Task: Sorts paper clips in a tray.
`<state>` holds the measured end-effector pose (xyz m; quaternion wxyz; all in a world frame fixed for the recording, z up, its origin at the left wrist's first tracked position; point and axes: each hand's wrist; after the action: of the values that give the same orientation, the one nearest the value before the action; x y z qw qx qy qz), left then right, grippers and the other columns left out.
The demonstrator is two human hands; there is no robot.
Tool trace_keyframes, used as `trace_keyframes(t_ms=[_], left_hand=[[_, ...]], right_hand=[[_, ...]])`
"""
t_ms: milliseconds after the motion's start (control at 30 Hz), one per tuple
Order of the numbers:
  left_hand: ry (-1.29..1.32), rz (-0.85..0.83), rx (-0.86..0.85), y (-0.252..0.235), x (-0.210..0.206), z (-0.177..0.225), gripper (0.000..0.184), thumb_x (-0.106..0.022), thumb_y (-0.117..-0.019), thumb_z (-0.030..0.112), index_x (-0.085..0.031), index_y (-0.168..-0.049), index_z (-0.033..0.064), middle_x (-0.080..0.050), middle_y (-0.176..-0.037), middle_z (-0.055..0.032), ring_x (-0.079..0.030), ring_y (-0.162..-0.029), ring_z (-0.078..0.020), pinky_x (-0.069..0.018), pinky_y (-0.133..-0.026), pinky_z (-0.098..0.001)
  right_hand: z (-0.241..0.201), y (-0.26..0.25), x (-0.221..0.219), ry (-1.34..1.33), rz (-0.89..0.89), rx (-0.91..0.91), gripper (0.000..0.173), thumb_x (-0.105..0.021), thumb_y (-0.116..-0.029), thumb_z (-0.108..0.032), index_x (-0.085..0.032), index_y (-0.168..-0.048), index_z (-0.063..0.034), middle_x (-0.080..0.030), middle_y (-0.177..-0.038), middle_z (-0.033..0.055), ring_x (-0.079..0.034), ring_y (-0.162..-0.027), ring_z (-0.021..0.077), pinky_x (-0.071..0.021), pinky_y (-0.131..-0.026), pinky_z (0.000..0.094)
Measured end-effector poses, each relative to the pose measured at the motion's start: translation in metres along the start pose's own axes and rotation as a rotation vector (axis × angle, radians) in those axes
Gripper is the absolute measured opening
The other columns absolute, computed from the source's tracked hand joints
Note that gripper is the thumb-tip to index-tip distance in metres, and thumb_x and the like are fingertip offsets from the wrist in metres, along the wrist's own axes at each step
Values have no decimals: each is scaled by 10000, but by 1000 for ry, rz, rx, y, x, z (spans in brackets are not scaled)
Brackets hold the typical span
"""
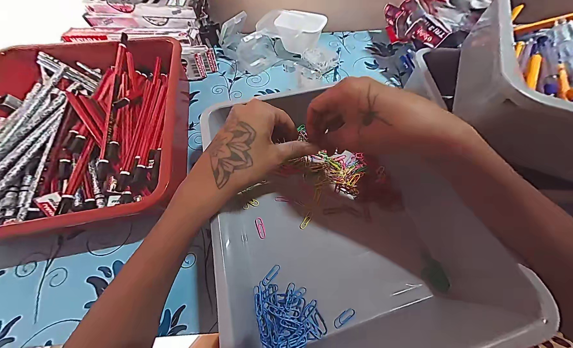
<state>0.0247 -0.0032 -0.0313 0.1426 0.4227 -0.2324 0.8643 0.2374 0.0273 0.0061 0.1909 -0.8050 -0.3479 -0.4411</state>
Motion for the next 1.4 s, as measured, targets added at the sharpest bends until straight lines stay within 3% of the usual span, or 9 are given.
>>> trace_keyframes(t_ms=[100,267,367,433,600,800,1033,1300,1400], left_hand=[[-23,-12,-28,0,1,0,162,-700,-952,219,-740,-860,91,-653,-733,4,-570,-654,-52,-432,-640,-274],[-12,-70,-83,0,1,-2,112,-662,-941,110,-742,-866,85,-685,-748,-2,-611,-649,-39,-483,-632,-247],[-32,-104,-67,1,-1,-1,111,-664,-960,114,-754,-909,72,-696,-757,-26,-637,-642,-76,-523,-640,-276],[-54,-107,-27,1,-1,0,109,-674,-969,122,-765,-940,69,-695,-772,-41,-632,-658,-105,-509,-646,-308],[-65,-122,31,2,0,0,95,-682,-965,102,-770,-950,71,-695,-770,-38,-630,-655,-106,-508,-641,-319],[-72,-130,1,2,-1,2,220,-645,-982,62,-748,-1176,77,-736,-931,-94,-679,-771,-160,-535,-741,-363],[-89,-167,-26,1,-2,3,248,-599,-954,-45,-766,-1098,68,-736,-899,-95,-687,-744,-175,-549,-721,-376],[-148,-161,-102,2,-5,-2,202,-585,-963,-34,-753,-1061,20,-721,-856,-128,-685,-745,-233,-529,-704,-426],[-152,-172,-116,3,-5,-3,185,-593,-961,-27,-748,-1053,15,-715,-865,-138,-681,-769,-263,-517,-719,-457]], right_hand=[[-1,-1,-3,-11,-7,84,69,-703,-938,-77,-641,-960,-57,-652,-778,-2,-610,-683,14,-499,-634,165],[4,-2,-5,-38,62,202,104,-687,-927,-49,-617,-1004,-40,-651,-815,5,-607,-705,1,-502,-649,142],[-4,4,0,236,-13,-40,153,-680,-936,-32,-645,-1085,-27,-683,-924,88,-675,-824,186,-568,-754,373],[-10,8,1,347,-110,-245,107,-694,-917,28,-688,-1018,-6,-663,-854,152,-661,-806,323,-518,-715,531],[-22,23,0,383,-198,-382,84,-670,-933,36,-717,-1002,21,-667,-809,166,-653,-734,321,-499,-650,526],[-5,9,4,440,-359,-370,103,-651,-1006,-127,-708,-980,-46,-659,-871,116,-648,-845,285,-503,-733,516],[-4,6,1,361,-95,-257,77,-628,-986,-41,-680,-1043,-35,-667,-891,118,-662,-838,293,-523,-735,515],[-2,6,3,353,-365,-372,158,-661,-988,-87,-681,-1137,-37,-673,-950,125,-654,-903,287,-515,-788,517],[1,5,1,357,-403,-310,92,-704,-963,-105,-695,-1029,-42,-656,-870,93,-641,-834,244,-506,-728,474]])
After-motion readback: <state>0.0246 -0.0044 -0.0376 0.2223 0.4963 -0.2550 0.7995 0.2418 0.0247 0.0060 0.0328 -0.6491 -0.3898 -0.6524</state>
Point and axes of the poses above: each hand's wrist, its own y-axis away from the middle knuckle, its own x-axis out of the back of the hand, z = x × y
